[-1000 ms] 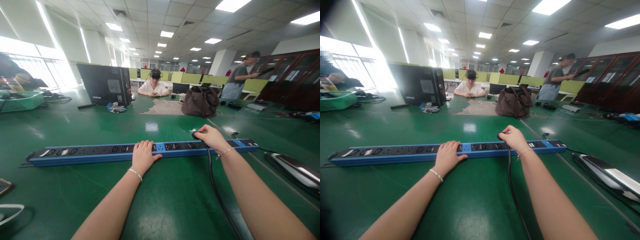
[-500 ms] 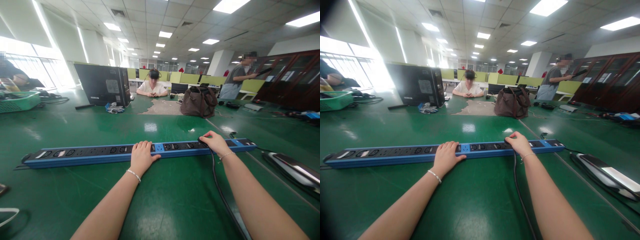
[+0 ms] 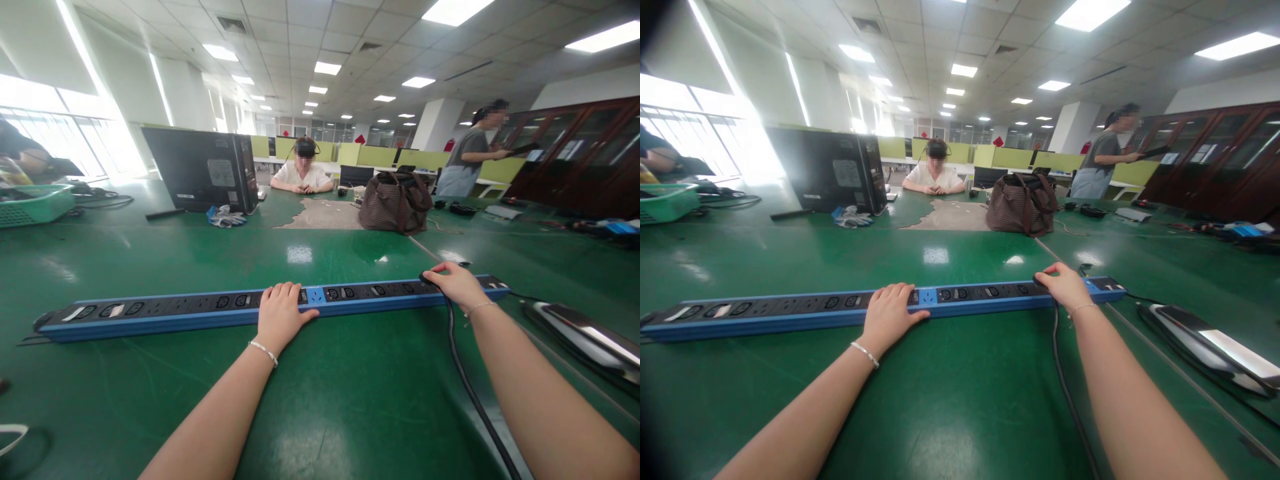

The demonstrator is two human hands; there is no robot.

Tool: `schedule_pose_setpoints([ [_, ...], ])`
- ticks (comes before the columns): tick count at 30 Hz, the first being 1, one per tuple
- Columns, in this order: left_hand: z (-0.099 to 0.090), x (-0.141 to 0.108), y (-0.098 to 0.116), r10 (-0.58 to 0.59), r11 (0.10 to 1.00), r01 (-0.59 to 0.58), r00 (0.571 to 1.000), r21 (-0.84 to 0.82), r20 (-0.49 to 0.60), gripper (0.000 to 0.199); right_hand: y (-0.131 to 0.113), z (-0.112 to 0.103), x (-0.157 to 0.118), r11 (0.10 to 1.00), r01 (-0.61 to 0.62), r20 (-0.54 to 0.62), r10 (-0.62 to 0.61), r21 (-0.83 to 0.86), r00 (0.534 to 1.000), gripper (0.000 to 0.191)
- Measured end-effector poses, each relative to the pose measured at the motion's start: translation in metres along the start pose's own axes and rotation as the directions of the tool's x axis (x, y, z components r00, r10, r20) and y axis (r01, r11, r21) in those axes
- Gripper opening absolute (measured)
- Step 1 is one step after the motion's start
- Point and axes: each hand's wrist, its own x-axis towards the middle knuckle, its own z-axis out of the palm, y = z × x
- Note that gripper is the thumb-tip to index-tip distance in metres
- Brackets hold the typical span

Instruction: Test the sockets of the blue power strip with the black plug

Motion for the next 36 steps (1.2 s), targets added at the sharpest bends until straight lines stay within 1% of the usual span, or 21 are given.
schedule_pose_setpoints([
  [2, 0.0, 0.0, 0.0, 0.005, 1.0, -0.005, 1.0, 0.002, -0.008, 0.059, 0.007, -0.001, 0.004, 0.999, 0.005, 0.019, -0.004, -0.049, 1.0, 0.028],
  [5, 0.001, 0.0, 0.0, 0.012, 1.0, -0.012, 1.0, 0.003, -0.015, 0.059, 0.013, 0.0, 0.008, 0.994, 0.035, 0.083, -0.026, -0.104, 0.996, 0.027],
  [11, 0.001, 0.0, 0.0, 0.01, 1.0, -0.01, 1.0, 0.001, -0.011, 0.059, 0.015, 0.007, 0.014, 0.981, 0.105, 0.13, -0.084, -0.161, 0.988, 0.023],
  [16, 0.0, 0.0, 0.0, 0.007, 1.0, -0.007, 1.0, -0.002, -0.008, 0.059, 0.016, 0.01, 0.018, 0.974, 0.113, 0.182, -0.078, -0.195, 0.98, 0.02],
  [22, 0.0, 0.0, 0.0, 0.011, 1.0, -0.011, 1.0, -0.007, -0.006, 0.058, 0.019, 0.013, 0.018, 0.963, 0.161, 0.183, -0.122, -0.215, 0.976, 0.017],
  [29, 0.0, 0.0, 0.0, 0.008, 1.0, -0.008, 1.0, -0.008, -0.005, 0.057, 0.02, 0.018, 0.017, 0.951, 0.155, 0.196, -0.104, -0.266, 0.975, 0.015],
  [36, -0.001, 0.001, 0.0, -0.005, 1.0, 0.005, 1.0, -0.004, 0.013, 0.058, 0.022, 0.019, 0.017, 0.96, 0.166, 0.202, -0.121, -0.224, 0.972, 0.014],
])
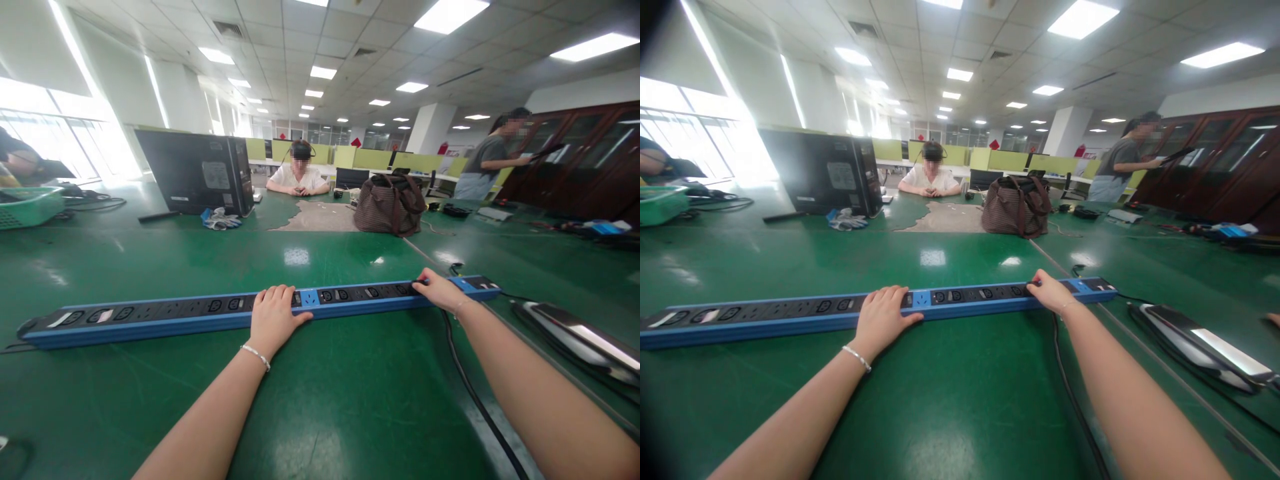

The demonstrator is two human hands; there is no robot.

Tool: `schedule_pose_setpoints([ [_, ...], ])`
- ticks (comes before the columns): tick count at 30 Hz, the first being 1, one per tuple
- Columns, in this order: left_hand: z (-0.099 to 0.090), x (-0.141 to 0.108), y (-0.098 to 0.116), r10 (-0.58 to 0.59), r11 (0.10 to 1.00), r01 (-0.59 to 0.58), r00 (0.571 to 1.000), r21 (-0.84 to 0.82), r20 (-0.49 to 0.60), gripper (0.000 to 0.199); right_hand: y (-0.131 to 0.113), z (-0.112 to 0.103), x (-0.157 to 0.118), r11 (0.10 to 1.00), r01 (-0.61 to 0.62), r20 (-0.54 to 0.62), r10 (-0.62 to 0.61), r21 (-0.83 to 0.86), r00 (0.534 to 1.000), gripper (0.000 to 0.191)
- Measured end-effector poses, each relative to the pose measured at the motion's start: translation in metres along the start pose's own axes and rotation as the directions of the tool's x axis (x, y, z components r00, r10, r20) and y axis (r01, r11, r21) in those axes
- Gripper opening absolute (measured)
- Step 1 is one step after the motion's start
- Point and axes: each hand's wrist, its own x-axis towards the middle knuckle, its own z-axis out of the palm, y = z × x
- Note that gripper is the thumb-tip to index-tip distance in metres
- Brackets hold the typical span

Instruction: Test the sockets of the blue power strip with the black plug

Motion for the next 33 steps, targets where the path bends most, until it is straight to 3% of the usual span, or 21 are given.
schedule_pose_setpoints([
  [20, -0.002, 0.0, 0.001, 0.004, 1.0, -0.004, 1.0, -0.003, 0.003, 0.056, 0.003, 0.004, 0.0, 1.0, 0.011, 0.002, -0.011, 0.029, 1.0, 0.013],
  [26, -0.003, -0.001, 0.001, -0.002, 1.0, 0.002, 1.0, -0.001, 0.014, 0.056, 0.008, 0.006, 0.002, 0.993, -0.032, 0.008, 0.031, 0.11, 0.999, 0.02],
  [33, -0.003, -0.001, 0.001, -0.01, 1.0, 0.01, 1.0, -0.004, 0.025, 0.056, 0.001, -0.006, -0.001, 0.996, -0.081, 0.058, 0.079, 0.035, 0.995, 0.03],
])
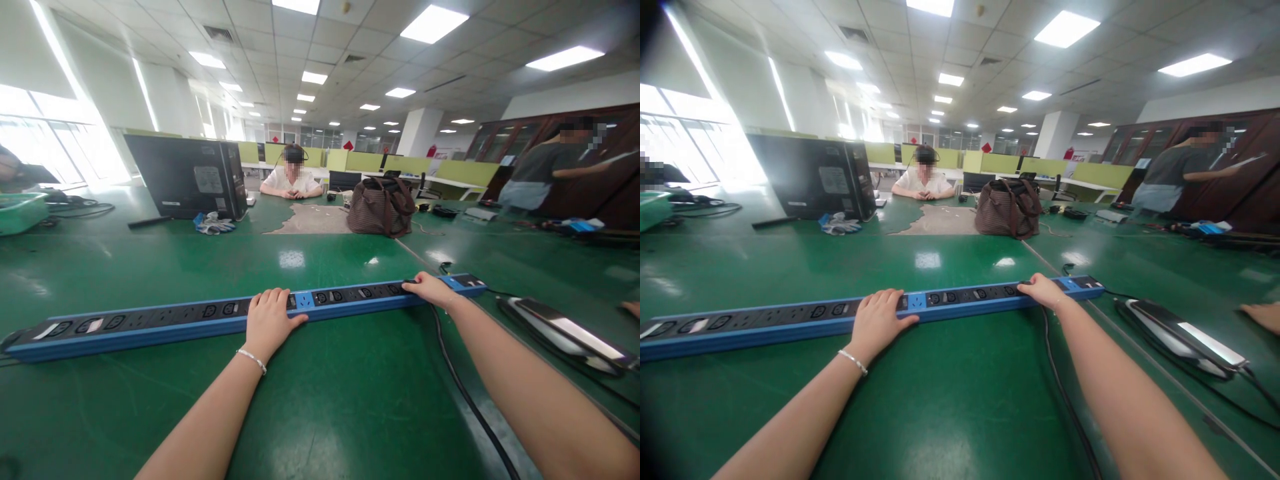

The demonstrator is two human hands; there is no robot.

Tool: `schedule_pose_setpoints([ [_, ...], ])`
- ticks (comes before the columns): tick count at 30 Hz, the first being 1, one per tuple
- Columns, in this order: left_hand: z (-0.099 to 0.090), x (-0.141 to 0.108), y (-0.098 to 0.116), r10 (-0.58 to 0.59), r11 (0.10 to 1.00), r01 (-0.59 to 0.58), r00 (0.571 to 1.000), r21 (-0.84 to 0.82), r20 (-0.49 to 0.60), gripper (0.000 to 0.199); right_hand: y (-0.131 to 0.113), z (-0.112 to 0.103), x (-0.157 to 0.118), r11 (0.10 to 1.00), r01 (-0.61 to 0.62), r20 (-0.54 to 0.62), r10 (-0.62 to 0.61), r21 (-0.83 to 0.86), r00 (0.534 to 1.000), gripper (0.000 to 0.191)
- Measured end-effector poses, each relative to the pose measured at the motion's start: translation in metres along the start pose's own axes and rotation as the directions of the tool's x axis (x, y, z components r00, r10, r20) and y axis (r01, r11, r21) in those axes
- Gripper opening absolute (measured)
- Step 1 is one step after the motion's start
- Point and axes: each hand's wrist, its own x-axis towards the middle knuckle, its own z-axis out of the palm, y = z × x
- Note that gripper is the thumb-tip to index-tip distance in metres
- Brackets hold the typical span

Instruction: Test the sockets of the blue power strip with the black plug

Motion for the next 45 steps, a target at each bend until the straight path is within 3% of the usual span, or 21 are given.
schedule_pose_setpoints([
  [9, 0.001, 0.001, 0.0, 0.001, 1.0, -0.001, 1.0, -0.003, -0.007, 0.057, 0.003, -0.011, 0.003, 0.991, 0.126, 0.116, -0.13, 0.043, 0.985, 0.035],
  [11, 0.001, 0.001, 0.0, -0.003, 1.0, 0.003, 1.0, -0.003, 0.0, 0.057, 0.003, -0.018, 0.007, 0.966, 0.116, 0.057, -0.133, 0.231, 0.99, 0.034],
  [14, 0.0, 0.001, 0.001, -0.005, 1.0, 0.005, 1.0, -0.006, 0.012, 0.056, 0.003, -0.032, 0.012, 0.808, 0.077, -0.044, -0.063, 0.585, 0.997, 0.032],
  [16, 0.0, 0.001, 0.001, -0.006, 1.0, 0.006, 1.0, -0.007, 0.013, 0.056, 0.003, -0.039, 0.013, 0.764, 0.047, -0.04, -0.028, 0.643, 0.999, 0.029],
  [24, 0.002, 0.0, 0.0, -0.001, 1.0, 0.001, 1.0, -0.007, -0.002, 0.056, 0.018, -0.035, 0.009, 0.807, 0.015, -0.026, 0.0, 0.59, 1.0, 0.027],
  [29, 0.002, 0.0, -0.001, 0.008, 1.0, -0.008, 1.0, -0.005, -0.013, 0.056, 0.031, -0.033, 0.005, 0.949, -0.05, -0.059, 0.071, 0.31, 0.996, 0.031],
  [36, 0.003, 0.0, -0.001, 0.01, 1.0, -0.01, 1.0, -0.005, -0.021, 0.057, 0.051, -0.049, -0.005, 0.915, -0.285, -0.127, 0.331, 0.287, 0.935, 0.03],
  [42, 0.002, 0.001, -0.001, 0.007, 1.0, -0.007, 1.0, 0.018, -0.009, 0.059, 0.063, -0.055, 0.006, 0.948, -0.316, -0.132, 0.311, -0.022, 0.941, 0.035],
  [45, 0.002, 0.001, -0.001, 0.006, 1.0, -0.006, 1.0, 0.02, -0.003, 0.058, 0.071, -0.049, 0.014, 0.951, -0.301, -0.101, 0.293, -0.074, 0.951, 0.038],
])
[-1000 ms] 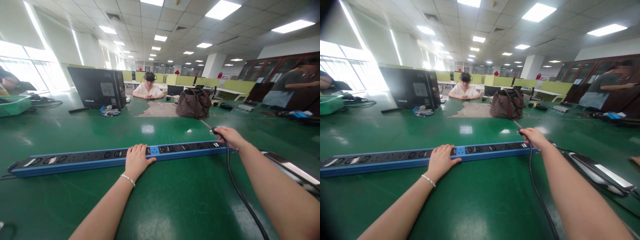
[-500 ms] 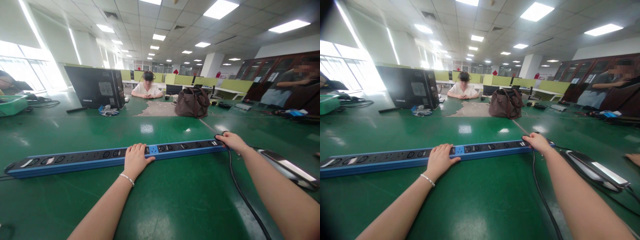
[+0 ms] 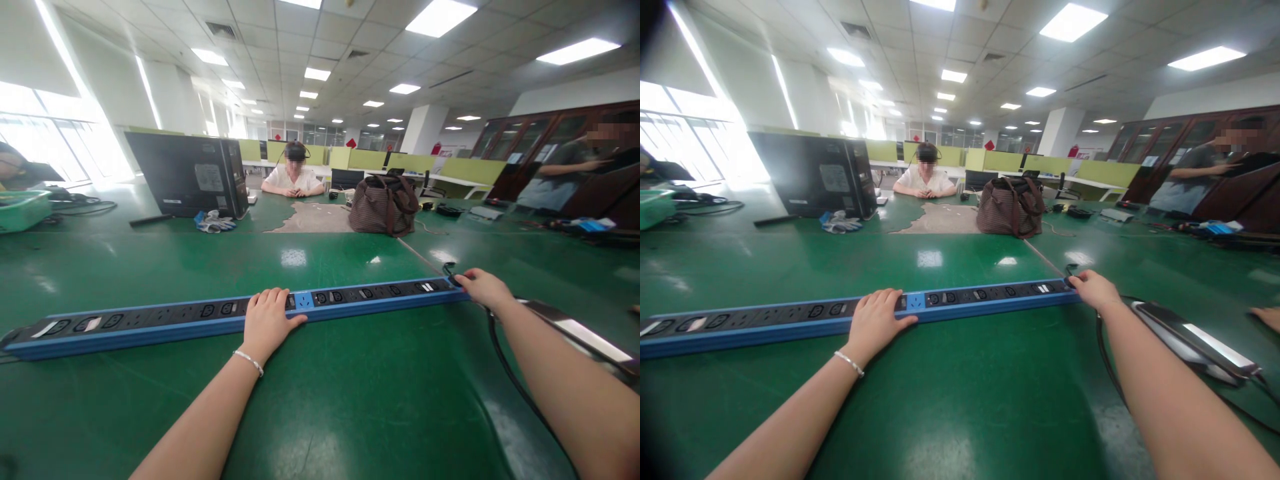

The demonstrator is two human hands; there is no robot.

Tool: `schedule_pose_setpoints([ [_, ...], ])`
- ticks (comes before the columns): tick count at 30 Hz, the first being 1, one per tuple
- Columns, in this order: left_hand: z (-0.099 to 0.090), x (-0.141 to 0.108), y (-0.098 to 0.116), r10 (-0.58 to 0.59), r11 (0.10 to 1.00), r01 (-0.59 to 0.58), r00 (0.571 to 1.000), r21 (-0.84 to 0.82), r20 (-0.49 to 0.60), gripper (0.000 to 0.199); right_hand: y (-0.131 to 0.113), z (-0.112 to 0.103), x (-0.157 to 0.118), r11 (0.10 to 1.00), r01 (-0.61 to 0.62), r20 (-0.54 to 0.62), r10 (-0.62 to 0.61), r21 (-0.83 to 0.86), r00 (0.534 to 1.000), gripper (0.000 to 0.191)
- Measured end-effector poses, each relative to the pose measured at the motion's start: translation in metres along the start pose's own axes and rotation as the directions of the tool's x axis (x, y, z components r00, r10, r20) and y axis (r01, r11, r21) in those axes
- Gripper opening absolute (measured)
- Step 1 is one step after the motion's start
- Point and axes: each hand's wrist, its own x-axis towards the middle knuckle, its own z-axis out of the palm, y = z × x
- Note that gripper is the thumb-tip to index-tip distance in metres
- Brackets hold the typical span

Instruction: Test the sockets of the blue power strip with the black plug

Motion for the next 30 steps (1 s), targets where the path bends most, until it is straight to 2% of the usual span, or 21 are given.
schedule_pose_setpoints([
  [5, -0.001, 0.0, 0.0, 0.001, 1.0, -0.001, 1.0, -0.011, -0.003, 0.057, 0.003, 0.008, 0.004, 1.0, 0.009, 0.023, -0.009, -0.014, 1.0, 0.04],
  [13, 0.0, 0.0, 0.0, 0.01, 1.0, -0.01, 1.0, 0.0, -0.012, 0.058, 0.0, 0.009, 0.01, 0.999, 0.025, 0.034, -0.024, -0.033, 0.999, 0.041],
  [22, 0.0, -0.001, 0.0, 0.017, 1.0, -0.017, 1.0, 0.003, -0.02, 0.057, -0.002, 0.011, 0.02, 0.989, 0.074, 0.017, -0.073, -0.131, 0.997, 0.041],
  [30, 0.0, -0.001, -0.001, 0.019, 1.0, -0.019, 0.999, -0.001, -0.032, 0.057, 0.0, 0.012, 0.029, 0.986, 0.067, 0.099, -0.053, -0.152, 0.994, 0.034],
])
